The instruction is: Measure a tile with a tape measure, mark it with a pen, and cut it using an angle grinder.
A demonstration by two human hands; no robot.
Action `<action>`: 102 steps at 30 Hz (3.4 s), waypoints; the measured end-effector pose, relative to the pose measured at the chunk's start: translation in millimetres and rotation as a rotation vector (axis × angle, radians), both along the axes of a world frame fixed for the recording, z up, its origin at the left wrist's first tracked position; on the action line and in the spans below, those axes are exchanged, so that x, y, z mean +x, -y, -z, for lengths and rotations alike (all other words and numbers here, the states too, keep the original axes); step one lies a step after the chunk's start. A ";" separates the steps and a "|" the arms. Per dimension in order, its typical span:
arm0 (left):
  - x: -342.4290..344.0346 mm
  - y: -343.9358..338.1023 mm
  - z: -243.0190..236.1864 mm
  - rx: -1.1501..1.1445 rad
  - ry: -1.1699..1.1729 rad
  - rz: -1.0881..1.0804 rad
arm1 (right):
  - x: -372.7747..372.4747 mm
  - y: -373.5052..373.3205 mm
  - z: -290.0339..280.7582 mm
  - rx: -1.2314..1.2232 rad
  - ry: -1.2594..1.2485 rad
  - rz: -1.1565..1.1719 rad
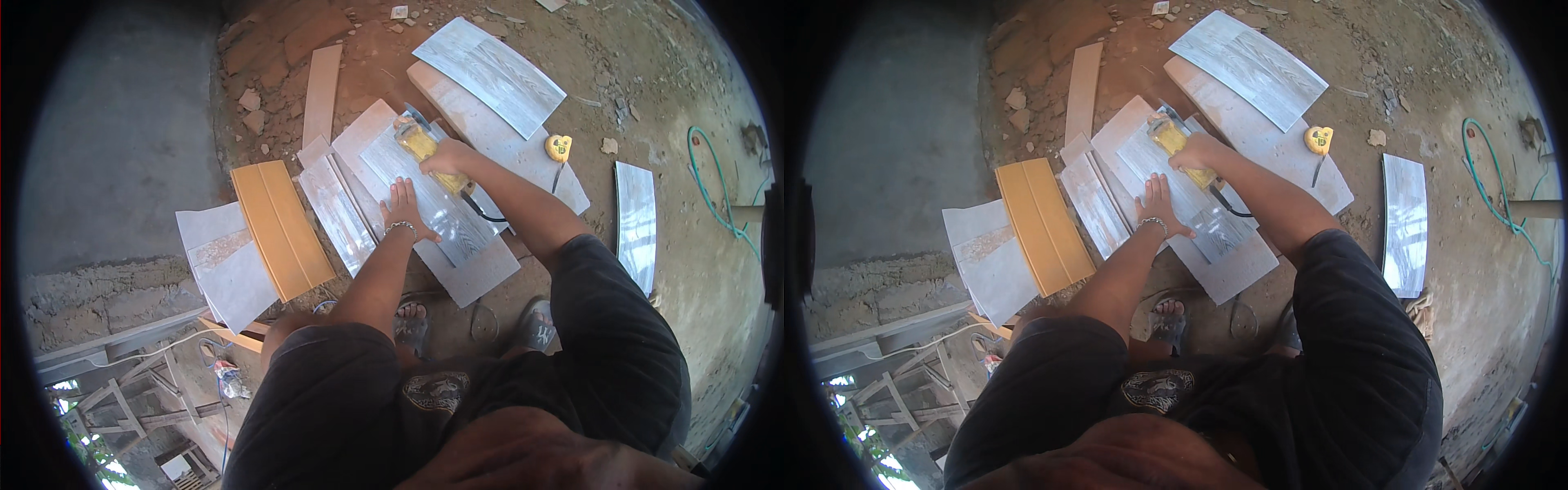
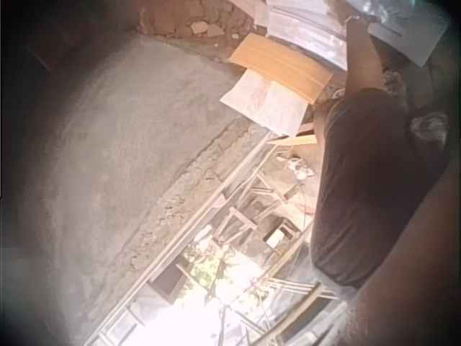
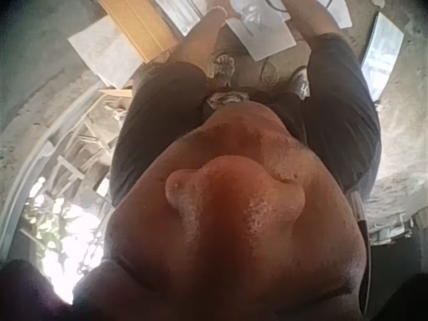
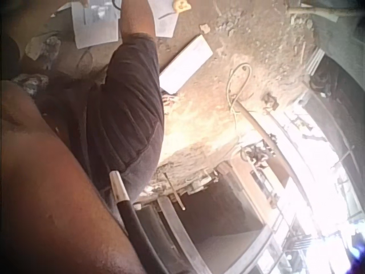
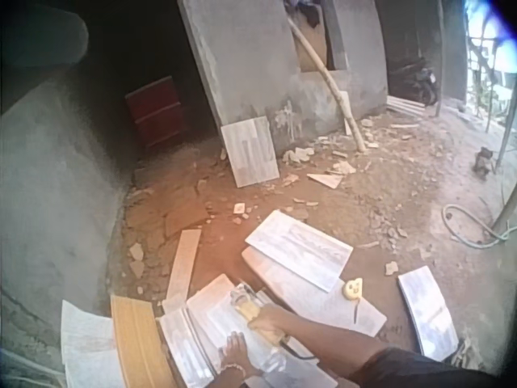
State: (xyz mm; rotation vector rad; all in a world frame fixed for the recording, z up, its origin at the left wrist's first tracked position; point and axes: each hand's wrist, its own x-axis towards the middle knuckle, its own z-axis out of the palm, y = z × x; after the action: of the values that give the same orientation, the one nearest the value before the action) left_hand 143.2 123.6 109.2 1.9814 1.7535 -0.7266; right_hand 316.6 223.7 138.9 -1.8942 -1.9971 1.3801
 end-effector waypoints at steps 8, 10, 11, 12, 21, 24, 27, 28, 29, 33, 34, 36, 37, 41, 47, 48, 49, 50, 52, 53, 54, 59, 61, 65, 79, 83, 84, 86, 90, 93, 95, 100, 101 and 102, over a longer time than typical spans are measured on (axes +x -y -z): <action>32.9 9.5 -11.4 0.147 -0.099 -0.022 | 3.6 -40.1 -5.8 0.022 -0.320 0.067; 47.0 17.7 -16.5 0.340 0.211 -0.070 | 21.4 -24.8 -9.3 -0.043 -0.527 0.135; 53.4 14.2 -20.9 0.524 0.523 -0.109 | 30.6 -24.5 -14.2 -0.127 -0.729 0.218; 59.5 10.9 -25.7 0.522 0.532 -0.101 | 37.8 -23.2 -18.2 -0.218 -0.926 0.301; 85.4 -36.5 -55.8 0.996 0.726 -0.099 | 40.8 -39.5 -51.1 -0.197 -1.176 0.456; 83.6 -38.2 -37.9 0.581 0.546 -0.113 | 54.2 -50.2 -53.4 -0.017 -0.789 0.353; 74.8 -28.5 -11.1 0.334 0.368 -0.189 | 66.3 -52.8 -36.3 0.401 0.116 0.307; 69.1 -24.3 -3.2 0.299 0.322 -0.231 | 71.1 -50.7 -27.7 0.398 0.120 0.312; 63.0 -18.4 4.1 0.297 0.344 -0.240 | 76.9 -48.5 -18.6 0.495 0.208 0.299; 43.2 6.9 24.3 0.545 0.248 -0.416 | 99.5 -64.4 10.4 0.541 0.389 0.317; 39.5 10.4 27.3 0.517 0.198 -0.592 | 104.7 -69.2 15.5 0.541 0.379 0.302; 35.7 17.9 30.5 0.480 0.134 -0.770 | 110.6 -78.1 23.1 0.565 0.466 0.351; 35.4 22.5 31.1 0.447 0.167 -0.880 | 111.8 -80.8 25.7 0.548 0.476 0.361; 44.0 52.1 31.6 0.402 0.324 -0.964 | 109.1 -76.1 33.7 0.546 0.477 0.378; 49.3 58.2 12.6 0.620 0.361 -0.845 | 110.1 -78.8 35.8 0.507 0.558 0.293; 45.1 49.4 0.7 0.700 0.396 -0.821 | 111.8 -79.0 36.2 0.507 0.560 0.288; 40.6 38.0 -15.4 0.801 0.397 -0.745 | 112.5 -79.6 36.3 0.490 0.584 0.292; 35.6 23.5 -35.0 0.877 0.426 -0.655 | 113.0 -79.8 36.1 0.505 0.545 0.291; 26.0 1.6 -85.3 0.875 0.423 -0.438 | 114.4 -72.0 35.4 0.607 0.647 0.262; 23.2 -6.0 -114.2 0.872 0.411 -0.275 | 116.1 -66.1 33.9 0.642 0.615 0.289; 20.3 -4.0 -145.0 0.825 0.397 -0.276 | 117.2 -59.4 31.8 0.629 0.625 0.245; 22.1 69.8 -294.7 0.288 0.541 0.116 | 129.4 -25.4 2.9 0.679 0.595 0.211; 18.4 131.3 -336.1 0.177 0.604 0.112 | 133.1 -8.2 -6.5 0.597 0.563 0.154; -11.3 202.9 -356.7 -0.161 0.822 -0.156 | 123.0 53.6 12.6 0.602 0.186 0.459; -48.0 253.5 -311.8 0.107 0.532 -0.316 | 44.8 218.6 73.2 -0.364 -0.714 1.202; -54.1 243.5 -308.2 0.021 0.511 -0.394 | 7.8 233.8 9.8 -0.281 -0.980 1.203; -56.2 239.4 -306.3 0.029 0.521 -0.412 | -1.0 236.2 -7.2 -0.330 -1.110 1.154; -59.9 234.8 -302.0 0.127 0.455 -0.323 | -16.1 237.6 -39.1 -0.392 -1.292 1.058; -59.7 243.6 -295.0 0.153 0.514 -0.289 | -39.6 217.5 -88.9 -0.454 -1.405 0.944; -57.5 257.7 -298.1 0.105 0.592 -0.295 | -49.8 206.3 -107.4 -0.206 -1.551 0.772; -58.0 261.2 -304.1 0.079 0.605 -0.324 | -51.8 201.0 -113.5 -0.157 -1.594 0.796; -58.6 258.3 -309.3 0.121 0.535 -0.295 | -47.8 198.1 -112.8 -0.178 -1.636 0.788; -59.3 257.4 -309.4 0.123 0.543 -0.295 | -48.4 197.2 -112.3 -0.183 -1.617 0.803; -60.0 257.1 -309.2 0.115 0.544 -0.305 | -49.1 196.5 -111.6 -0.184 -1.637 0.785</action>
State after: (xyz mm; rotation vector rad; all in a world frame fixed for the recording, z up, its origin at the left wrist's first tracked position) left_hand 83.2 -133.5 418.4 1.7041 1.7147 0.0207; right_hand 267.5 27.2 250.6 -0.6573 -0.3021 1.7548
